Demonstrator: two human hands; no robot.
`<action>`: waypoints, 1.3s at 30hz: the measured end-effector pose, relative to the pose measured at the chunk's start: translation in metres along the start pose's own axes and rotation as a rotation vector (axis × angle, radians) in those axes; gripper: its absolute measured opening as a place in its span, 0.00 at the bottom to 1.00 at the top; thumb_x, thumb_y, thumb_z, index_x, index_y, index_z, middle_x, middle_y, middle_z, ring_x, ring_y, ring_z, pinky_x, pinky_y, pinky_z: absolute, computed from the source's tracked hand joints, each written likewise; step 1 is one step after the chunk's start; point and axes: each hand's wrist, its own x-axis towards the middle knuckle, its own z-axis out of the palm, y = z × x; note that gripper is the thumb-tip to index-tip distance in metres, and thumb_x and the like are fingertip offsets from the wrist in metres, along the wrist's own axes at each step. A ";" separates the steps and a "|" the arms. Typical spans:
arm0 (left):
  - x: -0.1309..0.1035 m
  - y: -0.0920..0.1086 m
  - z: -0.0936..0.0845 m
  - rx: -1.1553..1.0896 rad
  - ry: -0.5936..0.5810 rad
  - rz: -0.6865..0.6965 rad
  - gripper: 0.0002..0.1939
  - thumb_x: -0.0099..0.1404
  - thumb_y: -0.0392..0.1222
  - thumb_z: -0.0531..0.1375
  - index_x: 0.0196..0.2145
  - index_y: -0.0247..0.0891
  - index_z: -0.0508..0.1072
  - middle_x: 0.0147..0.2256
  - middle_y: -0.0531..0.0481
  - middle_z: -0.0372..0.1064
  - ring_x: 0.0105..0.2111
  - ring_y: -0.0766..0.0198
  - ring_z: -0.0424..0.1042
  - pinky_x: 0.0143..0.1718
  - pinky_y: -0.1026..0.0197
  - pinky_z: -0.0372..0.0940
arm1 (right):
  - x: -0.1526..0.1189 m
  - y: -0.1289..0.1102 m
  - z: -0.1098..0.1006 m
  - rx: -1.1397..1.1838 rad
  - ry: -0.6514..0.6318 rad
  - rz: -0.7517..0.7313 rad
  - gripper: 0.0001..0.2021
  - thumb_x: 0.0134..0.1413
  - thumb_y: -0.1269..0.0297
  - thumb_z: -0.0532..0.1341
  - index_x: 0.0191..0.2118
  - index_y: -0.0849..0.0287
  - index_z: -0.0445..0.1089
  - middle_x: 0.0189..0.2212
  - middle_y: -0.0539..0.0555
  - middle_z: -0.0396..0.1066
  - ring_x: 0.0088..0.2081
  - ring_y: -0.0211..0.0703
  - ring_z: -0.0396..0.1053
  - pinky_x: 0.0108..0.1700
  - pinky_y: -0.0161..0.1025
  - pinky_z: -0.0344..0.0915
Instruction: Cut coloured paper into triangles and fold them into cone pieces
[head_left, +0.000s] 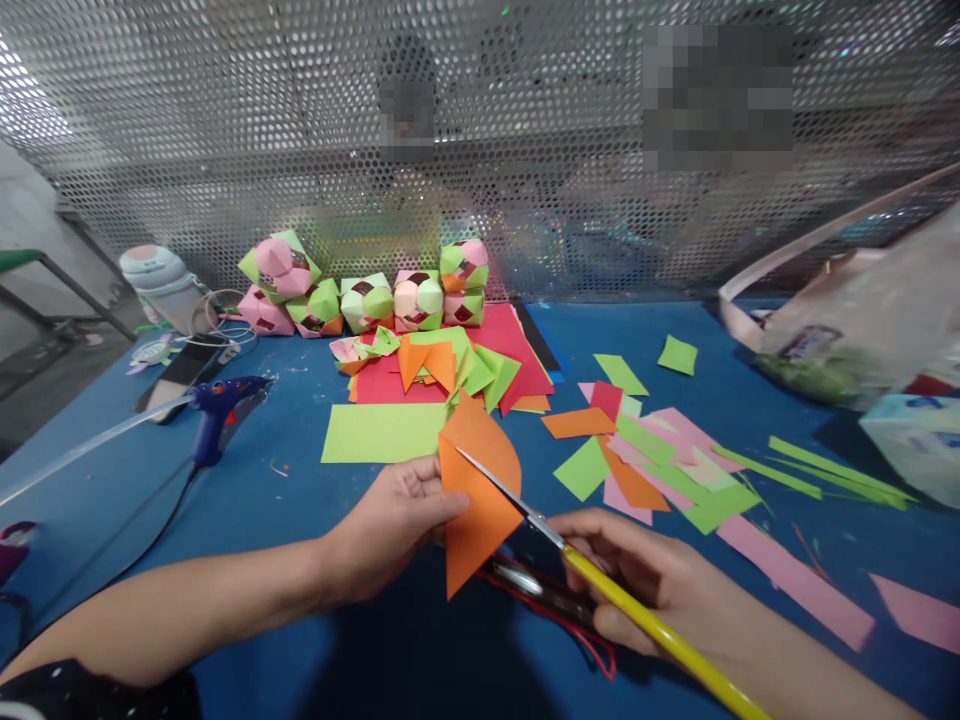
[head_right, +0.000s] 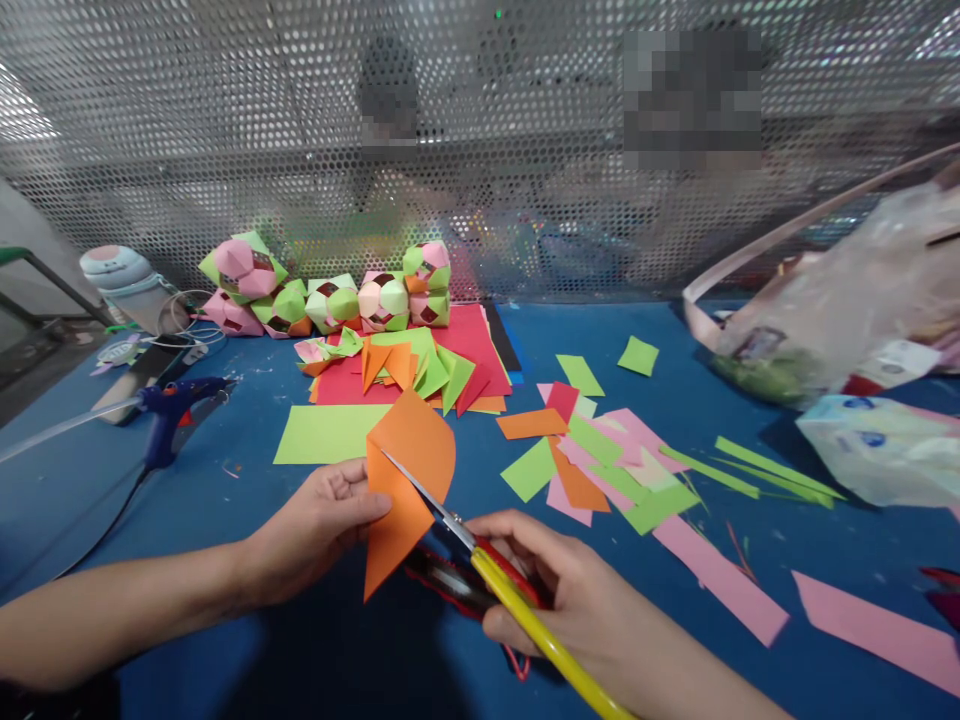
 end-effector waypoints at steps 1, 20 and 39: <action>0.000 0.000 0.000 0.004 0.000 -0.002 0.15 0.56 0.40 0.65 0.42 0.34 0.73 0.39 0.43 0.74 0.37 0.60 0.73 0.40 0.62 0.65 | 0.000 0.000 -0.001 -0.016 0.007 -0.002 0.20 0.45 0.62 0.65 0.47 0.53 0.65 0.27 0.47 0.63 0.24 0.35 0.62 0.24 0.35 0.62; -0.002 -0.005 0.003 -0.001 -0.038 -0.073 0.11 0.57 0.37 0.63 0.40 0.35 0.75 0.39 0.44 0.74 0.37 0.64 0.74 0.42 0.63 0.66 | 0.002 -0.010 0.008 0.079 0.015 0.057 0.24 0.37 0.62 0.68 0.45 0.53 0.66 0.27 0.47 0.63 0.23 0.35 0.61 0.24 0.36 0.63; 0.003 -0.012 -0.001 0.019 -0.043 -0.074 0.13 0.57 0.37 0.63 0.41 0.34 0.73 0.40 0.45 0.74 0.39 0.63 0.73 0.43 0.62 0.65 | -0.001 -0.006 0.004 0.030 0.095 -0.042 0.25 0.41 0.59 0.68 0.48 0.53 0.66 0.30 0.51 0.67 0.30 0.41 0.68 0.28 0.36 0.68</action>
